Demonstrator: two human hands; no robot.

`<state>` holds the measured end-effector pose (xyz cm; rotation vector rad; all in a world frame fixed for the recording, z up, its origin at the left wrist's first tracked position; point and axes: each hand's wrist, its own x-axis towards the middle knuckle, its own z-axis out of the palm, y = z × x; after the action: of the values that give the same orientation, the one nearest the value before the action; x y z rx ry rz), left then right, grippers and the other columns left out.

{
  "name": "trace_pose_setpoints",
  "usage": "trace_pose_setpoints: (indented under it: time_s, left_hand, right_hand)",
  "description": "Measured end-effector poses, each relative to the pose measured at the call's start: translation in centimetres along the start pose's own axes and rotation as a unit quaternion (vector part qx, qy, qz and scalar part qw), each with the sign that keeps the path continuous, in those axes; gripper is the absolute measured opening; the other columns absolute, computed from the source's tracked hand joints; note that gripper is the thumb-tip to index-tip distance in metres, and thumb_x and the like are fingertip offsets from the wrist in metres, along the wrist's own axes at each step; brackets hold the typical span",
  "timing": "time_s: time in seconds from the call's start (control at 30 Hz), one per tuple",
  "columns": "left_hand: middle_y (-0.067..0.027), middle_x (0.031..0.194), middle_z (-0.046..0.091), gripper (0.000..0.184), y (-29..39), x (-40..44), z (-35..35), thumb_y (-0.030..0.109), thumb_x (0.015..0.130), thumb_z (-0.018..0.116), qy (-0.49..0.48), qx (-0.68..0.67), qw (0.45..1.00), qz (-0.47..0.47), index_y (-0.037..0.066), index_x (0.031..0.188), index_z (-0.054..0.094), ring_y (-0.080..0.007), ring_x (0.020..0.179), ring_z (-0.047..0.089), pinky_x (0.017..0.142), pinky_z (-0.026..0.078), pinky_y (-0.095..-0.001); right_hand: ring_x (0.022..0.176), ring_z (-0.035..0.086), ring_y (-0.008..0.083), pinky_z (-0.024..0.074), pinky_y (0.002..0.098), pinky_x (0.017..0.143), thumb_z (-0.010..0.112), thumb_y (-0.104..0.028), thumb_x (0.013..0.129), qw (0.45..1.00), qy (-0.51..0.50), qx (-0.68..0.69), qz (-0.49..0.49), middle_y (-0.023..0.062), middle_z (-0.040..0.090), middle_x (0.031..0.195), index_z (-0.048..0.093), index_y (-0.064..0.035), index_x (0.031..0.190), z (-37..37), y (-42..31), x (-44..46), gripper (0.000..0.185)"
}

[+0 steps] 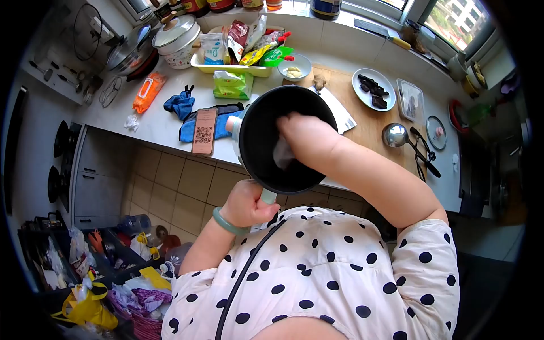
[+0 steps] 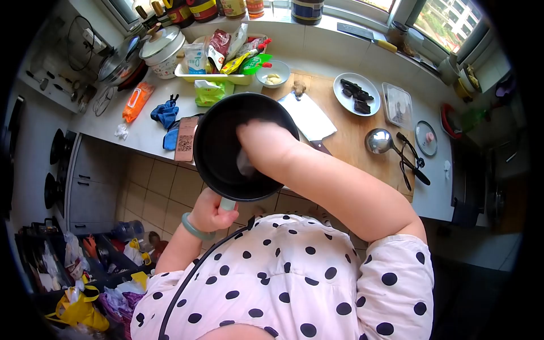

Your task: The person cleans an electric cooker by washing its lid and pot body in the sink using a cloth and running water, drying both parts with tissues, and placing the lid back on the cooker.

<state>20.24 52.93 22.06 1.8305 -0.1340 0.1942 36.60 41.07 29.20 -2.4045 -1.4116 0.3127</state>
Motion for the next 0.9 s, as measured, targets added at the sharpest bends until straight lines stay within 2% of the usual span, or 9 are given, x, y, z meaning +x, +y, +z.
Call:
trace_pose_setpoints:
  time_s: [0.13,0.23,0.33,0.43,0.57,0.7,0.77,0.83,0.9]
  left_hand:
    - [-0.0013,0.068,0.052,0.029,-0.9,-0.2,-0.5,0.023,0.069,0.064,-0.065,0.067,0.996,-0.012,0.000,0.084,0.054,-0.0108,0.059,0.046,0.055,0.040,-0.0238]
    - [-0.0006,0.068,0.052,0.028,-0.8,0.4,-0.4,0.022,0.069,0.064,-0.087,0.084,0.992,-0.038,0.001,0.082,0.054,-0.0101,0.058,0.046,0.053,0.039,-0.0236]
    - [-0.0102,0.053,0.048,0.024,0.2,0.7,-0.5,0.022,0.060,0.066,0.011,0.053,0.998,-0.023,0.004,0.059,0.051,-0.0287,0.048,0.045,0.048,0.039,-0.0320]
    - [-0.0082,0.053,0.047,0.024,0.4,0.4,-1.1,0.023,0.061,0.066,0.019,0.008,0.998,-0.067,0.004,0.060,0.052,-0.0247,0.048,0.044,0.048,0.038,-0.0306]
    - [-0.0054,0.057,0.049,0.028,0.3,0.2,-1.0,0.028,0.067,0.065,-0.025,-0.102,0.989,-0.104,0.002,0.065,0.053,-0.0167,0.050,0.044,0.048,0.037,-0.0284]
    - [-0.0031,0.057,0.048,0.033,0.6,0.5,-0.5,0.032,0.070,0.065,-0.030,-0.079,0.992,-0.091,0.002,0.066,0.052,-0.0140,0.050,0.043,0.048,0.036,-0.0266]
    - [0.0003,0.054,0.045,0.037,-0.1,0.6,-0.4,0.037,0.073,0.064,-0.010,-0.061,0.993,-0.103,0.002,0.066,0.052,-0.0101,0.049,0.041,0.045,0.034,-0.0231]
    - [0.0003,0.053,0.043,0.036,-0.5,0.7,-0.3,0.036,0.073,0.062,-0.006,0.007,0.996,-0.084,0.003,0.063,0.050,-0.0106,0.048,0.040,0.044,0.033,-0.0249]
    - [-0.0012,0.051,0.042,0.035,-0.7,1.1,-0.4,0.034,0.073,0.061,-0.009,0.060,0.995,-0.074,0.004,0.060,0.049,-0.0125,0.046,0.039,0.043,0.033,-0.0270]
  right_hand:
    - [0.082,0.059,0.0309,0.0474,0.0340,0.072,0.057,-0.010,0.077,0.955,0.154,0.253,0.016,0.0189,0.061,0.091,0.057,0.0009,0.099,1.2,0.0,3.0,0.024]
    - [0.083,0.059,0.0276,0.0452,0.0335,0.077,0.057,-0.011,0.079,0.871,0.054,0.481,0.085,0.0156,0.062,0.092,0.055,-0.0006,0.102,1.9,-2.1,3.1,0.025]
    - [0.089,0.057,0.0308,0.0439,0.0345,0.079,0.057,-0.009,0.076,0.945,-0.088,0.309,-0.061,0.0156,0.060,0.092,0.054,-0.0034,0.100,2.1,-2.4,1.4,0.025]
    - [0.087,0.060,0.0281,0.0475,0.0371,0.075,0.058,-0.009,0.074,0.961,-0.268,-0.027,-0.068,0.0129,0.061,0.093,0.060,-0.0072,0.095,-0.4,-1.8,0.6,0.022]
    - [0.085,0.060,0.0239,0.0499,0.0328,0.070,0.059,-0.011,0.071,0.964,-0.081,-0.244,-0.073,0.0095,0.060,0.089,0.061,-0.0065,0.089,-3.1,-1.1,0.6,0.019]
    - [0.092,0.057,0.0277,0.0490,0.0355,0.074,0.058,-0.009,0.071,0.985,0.050,-0.152,-0.069,0.0142,0.056,0.098,0.055,-0.0052,0.100,0.3,-0.1,1.5,0.029]
    - [0.095,0.055,0.0288,0.0466,0.0367,0.078,0.054,-0.005,0.076,0.969,-0.232,-0.059,-0.055,0.0161,0.055,0.097,0.055,-0.0045,0.100,0.2,0.0,1.1,0.024]
    - [0.093,0.055,0.0289,0.0462,0.0366,0.077,0.054,-0.002,0.075,0.953,-0.262,0.119,-0.096,0.0148,0.055,0.095,0.056,-0.0059,0.097,-0.8,0.2,-0.4,0.022]
    - [0.089,0.055,0.0285,0.0452,0.0352,0.076,0.054,0.002,0.073,0.962,-0.048,0.240,-0.121,0.0130,0.054,0.092,0.055,-0.0061,0.092,-2.2,0.7,-1.3,0.021]
